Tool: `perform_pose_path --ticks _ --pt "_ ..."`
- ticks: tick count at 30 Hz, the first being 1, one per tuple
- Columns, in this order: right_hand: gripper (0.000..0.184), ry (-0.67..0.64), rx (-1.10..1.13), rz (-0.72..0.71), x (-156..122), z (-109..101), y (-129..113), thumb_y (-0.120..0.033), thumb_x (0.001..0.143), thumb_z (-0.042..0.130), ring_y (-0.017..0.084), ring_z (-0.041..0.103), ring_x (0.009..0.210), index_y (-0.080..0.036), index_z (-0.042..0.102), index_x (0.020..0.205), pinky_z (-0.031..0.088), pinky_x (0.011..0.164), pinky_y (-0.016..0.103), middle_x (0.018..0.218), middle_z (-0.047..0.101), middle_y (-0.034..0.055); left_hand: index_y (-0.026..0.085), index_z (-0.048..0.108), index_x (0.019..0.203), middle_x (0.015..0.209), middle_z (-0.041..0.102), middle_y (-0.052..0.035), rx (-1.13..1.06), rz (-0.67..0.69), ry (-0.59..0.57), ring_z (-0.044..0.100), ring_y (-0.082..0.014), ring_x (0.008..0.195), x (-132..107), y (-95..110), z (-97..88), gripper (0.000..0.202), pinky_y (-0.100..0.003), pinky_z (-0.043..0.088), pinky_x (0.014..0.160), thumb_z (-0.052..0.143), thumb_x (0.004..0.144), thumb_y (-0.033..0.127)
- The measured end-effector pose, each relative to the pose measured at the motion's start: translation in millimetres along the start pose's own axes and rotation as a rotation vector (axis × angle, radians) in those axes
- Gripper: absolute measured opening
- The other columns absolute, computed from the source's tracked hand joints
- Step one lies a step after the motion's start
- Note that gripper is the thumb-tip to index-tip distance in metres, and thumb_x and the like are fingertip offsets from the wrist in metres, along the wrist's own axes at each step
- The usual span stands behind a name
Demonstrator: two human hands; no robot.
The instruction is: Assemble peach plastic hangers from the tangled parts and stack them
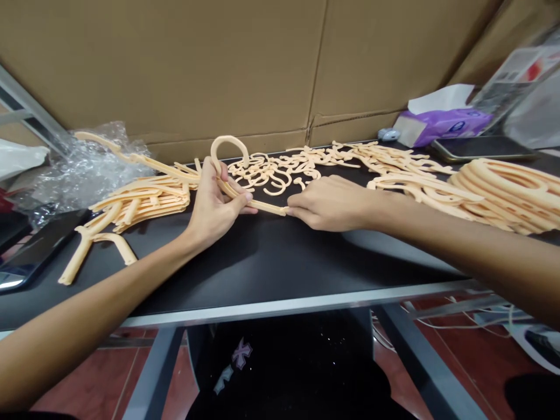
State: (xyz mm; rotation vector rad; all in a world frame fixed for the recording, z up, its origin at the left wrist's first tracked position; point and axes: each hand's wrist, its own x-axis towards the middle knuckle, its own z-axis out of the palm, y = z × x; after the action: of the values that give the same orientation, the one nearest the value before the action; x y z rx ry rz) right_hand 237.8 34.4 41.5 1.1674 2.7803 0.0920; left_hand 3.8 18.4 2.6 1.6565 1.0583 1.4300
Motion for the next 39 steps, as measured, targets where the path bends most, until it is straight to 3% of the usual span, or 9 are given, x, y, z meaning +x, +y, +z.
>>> perform_pose_path --ticks 6,15,20,25,28,33,36,39 --pt "0.042 0.079 -0.054 0.068 0 -1 -5 -0.037 0.106 0.038 0.022 0.061 0.073 -0.019 0.075 0.096 0.022 0.061 0.034 0.089 0.076 0.0112 0.028 0.032 0.095 0.08 0.061 0.0055 -0.06 0.062 0.042 0.074 -0.0204 0.074 4 -1 -0.8 0.06 -0.033 0.066 0.059 0.085 0.071 0.013" --pt "0.037 0.367 0.14 0.068 -2 9 5 -0.039 0.106 0.041 0.021 0.063 0.079 -0.02 0.07 0.094 0.025 0.063 0.034 0.094 0.077 0.008 0.03 0.034 0.097 0.076 0.067 0.0082 -0.089 0.077 0.14 0.072 -0.0189 0.07 6 31 -6.5 0.061 -0.039 0.069 0.066 0.087 0.073 0.014" --pt "0.028 0.5 0.243 0.094 -2 13 8 -0.035 0.102 0.049 0.022 0.064 0.084 -0.023 0.072 0.113 0.03 0.067 0.032 0.099 0.078 0.0068 0.03 0.033 0.098 0.076 0.068 0.0095 -0.118 0.067 0.172 0.074 -0.0179 0.075 8 31 -12.0 0.062 -0.038 0.07 0.069 0.089 0.074 0.017" --pt "0.028 0.555 0.265 0.169 -1 13 14 -0.04 0.101 0.053 0.024 0.062 0.087 -0.02 0.071 0.093 0.031 0.07 0.034 0.095 0.075 0.0088 0.03 0.032 0.099 0.077 0.07 0.0095 -0.103 0.083 0.203 0.075 -0.0183 0.075 10 31 -16.8 0.062 -0.039 0.069 0.07 0.088 0.075 0.018" --pt "0.029 0.57 0.439 0.207 1 11 16 -0.041 0.096 0.058 0.019 0.055 0.074 -0.019 0.063 0.078 0.032 0.068 0.033 0.077 0.066 0.0046 0.03 0.033 0.1 0.077 0.071 0.0097 -0.099 0.08 0.215 0.074 -0.0181 0.073 11 32 -18.6 0.061 -0.039 0.069 0.07 0.088 0.074 0.019" --pt "0.02 0.528 1.081 0.117 5 10 15 -0.03 0.086 0.063 0.014 0.053 0.063 -0.019 0.058 0.071 0.039 0.061 0.03 0.068 0.058 0.0004 0.031 0.036 0.104 0.079 0.071 0.0083 -0.106 0.047 0.196 0.076 -0.0195 0.081 10 32 -16.5 0.062 -0.04 0.068 0.077 0.089 0.073 0.019" --pt "0.023 0.554 1.165 0.139 6 10 16 -0.028 0.084 0.067 0.011 0.047 0.056 -0.019 0.059 0.065 0.036 0.056 0.028 0.059 0.052 -0.0019 0.029 0.038 0.107 0.081 0.072 0.0065 -0.122 0.007 0.196 0.078 -0.0208 0.081 11 31 -15.5 0.061 -0.04 0.069 0.078 0.087 0.072 0.019" --pt "0.014 0.692 1.183 0.26 6 11 19 -0.026 0.083 0.076 0.011 0.05 0.057 -0.017 0.068 0.076 0.038 0.053 0.027 0.064 0.058 -0.0009 0.028 0.037 0.107 0.081 0.074 0.0046 -0.137 -0.017 0.188 0.078 -0.021 0.072 12 31 -17.6 0.061 -0.041 0.069 0.077 0.086 0.071 0.02"
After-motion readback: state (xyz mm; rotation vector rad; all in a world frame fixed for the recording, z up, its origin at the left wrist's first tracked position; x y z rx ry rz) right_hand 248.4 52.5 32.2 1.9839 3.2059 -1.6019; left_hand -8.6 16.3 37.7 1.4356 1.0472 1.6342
